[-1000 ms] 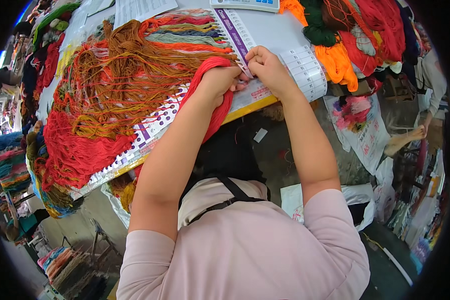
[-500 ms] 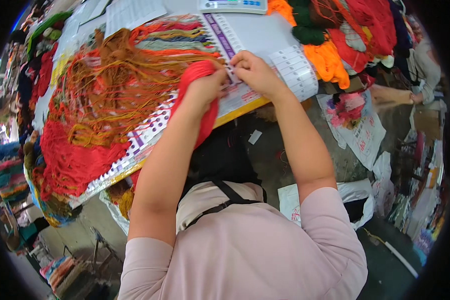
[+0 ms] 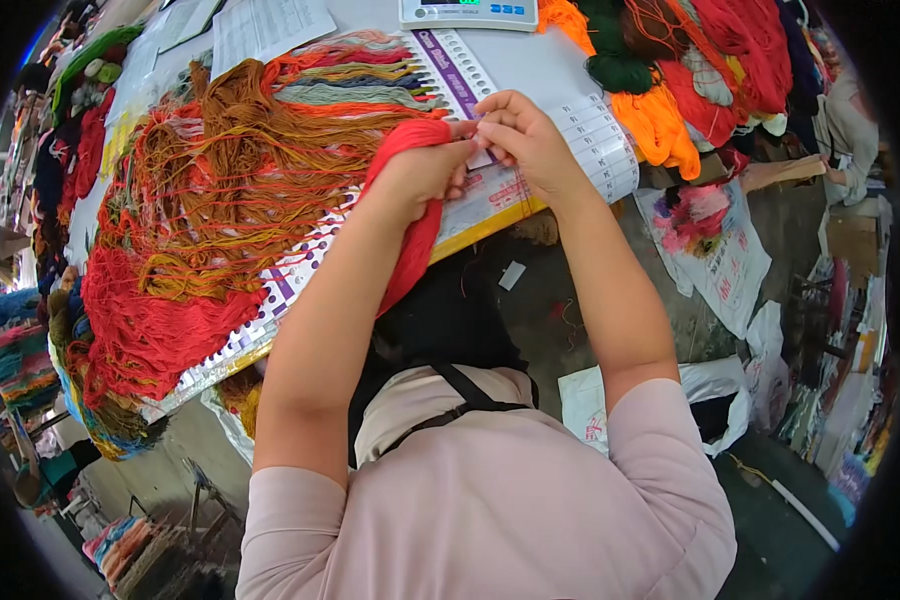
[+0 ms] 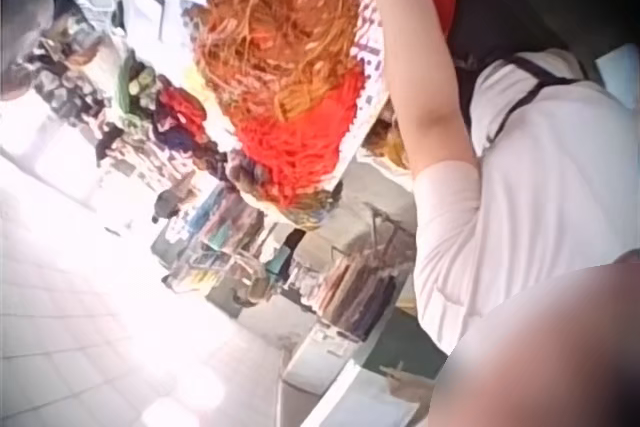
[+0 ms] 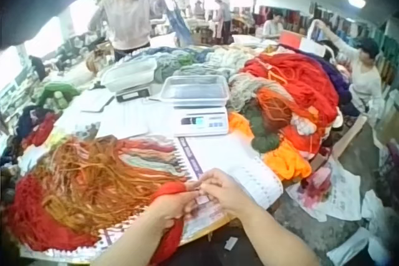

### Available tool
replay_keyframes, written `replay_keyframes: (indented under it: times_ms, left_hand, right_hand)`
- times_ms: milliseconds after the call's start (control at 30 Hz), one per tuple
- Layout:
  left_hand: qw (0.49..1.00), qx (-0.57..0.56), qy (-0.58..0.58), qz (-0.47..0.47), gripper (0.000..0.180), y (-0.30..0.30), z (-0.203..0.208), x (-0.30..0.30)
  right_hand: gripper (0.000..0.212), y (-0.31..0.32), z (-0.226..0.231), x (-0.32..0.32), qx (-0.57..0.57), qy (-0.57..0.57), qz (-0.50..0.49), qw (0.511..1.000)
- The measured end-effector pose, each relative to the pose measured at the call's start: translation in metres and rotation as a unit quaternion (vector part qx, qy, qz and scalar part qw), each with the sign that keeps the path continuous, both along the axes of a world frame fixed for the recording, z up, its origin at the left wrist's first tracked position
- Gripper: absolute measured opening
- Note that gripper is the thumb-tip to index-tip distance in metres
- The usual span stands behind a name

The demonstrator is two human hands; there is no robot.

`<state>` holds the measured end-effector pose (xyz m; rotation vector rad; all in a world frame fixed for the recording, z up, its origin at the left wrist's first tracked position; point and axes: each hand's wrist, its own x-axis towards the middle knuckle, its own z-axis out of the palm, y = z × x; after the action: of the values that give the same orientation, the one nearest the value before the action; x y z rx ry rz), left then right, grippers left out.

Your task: The recorder is weighing bundles of yarn on a digital scale and attaching labels to them on a workspace table.

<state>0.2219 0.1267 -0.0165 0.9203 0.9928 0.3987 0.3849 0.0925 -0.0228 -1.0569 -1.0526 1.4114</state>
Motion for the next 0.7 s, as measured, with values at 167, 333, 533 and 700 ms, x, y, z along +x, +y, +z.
replay_keyframes:
  times_ms: [167,333,533,700]
  left_hand:
    - [0.988,0.118,0.094,0.039,0.016,-0.003,0.005,-0.011]
    - [0.982,-0.019,-0.08,0.172,0.015,0.012,0.034,-0.123]
    - [0.882,0.059,-0.068,0.463,0.008,0.067,0.082,-0.305]
    - [0.734,0.311,0.448,0.403,0.046,0.061,0.092,-0.456]
  right_hand:
    - [0.02,0.004,-0.016,-0.001,-0.004,-0.119,0.001,0.993]
    - [0.022,0.008,-0.029,-0.004,0.001,-0.336,-0.005,0.942]
    - [0.024,0.009,-0.02,-0.009,0.003,-0.417,-0.038,0.908]
    - [0.031,-0.024,-0.002,-0.007,0.08,-0.379,-0.145,0.91]
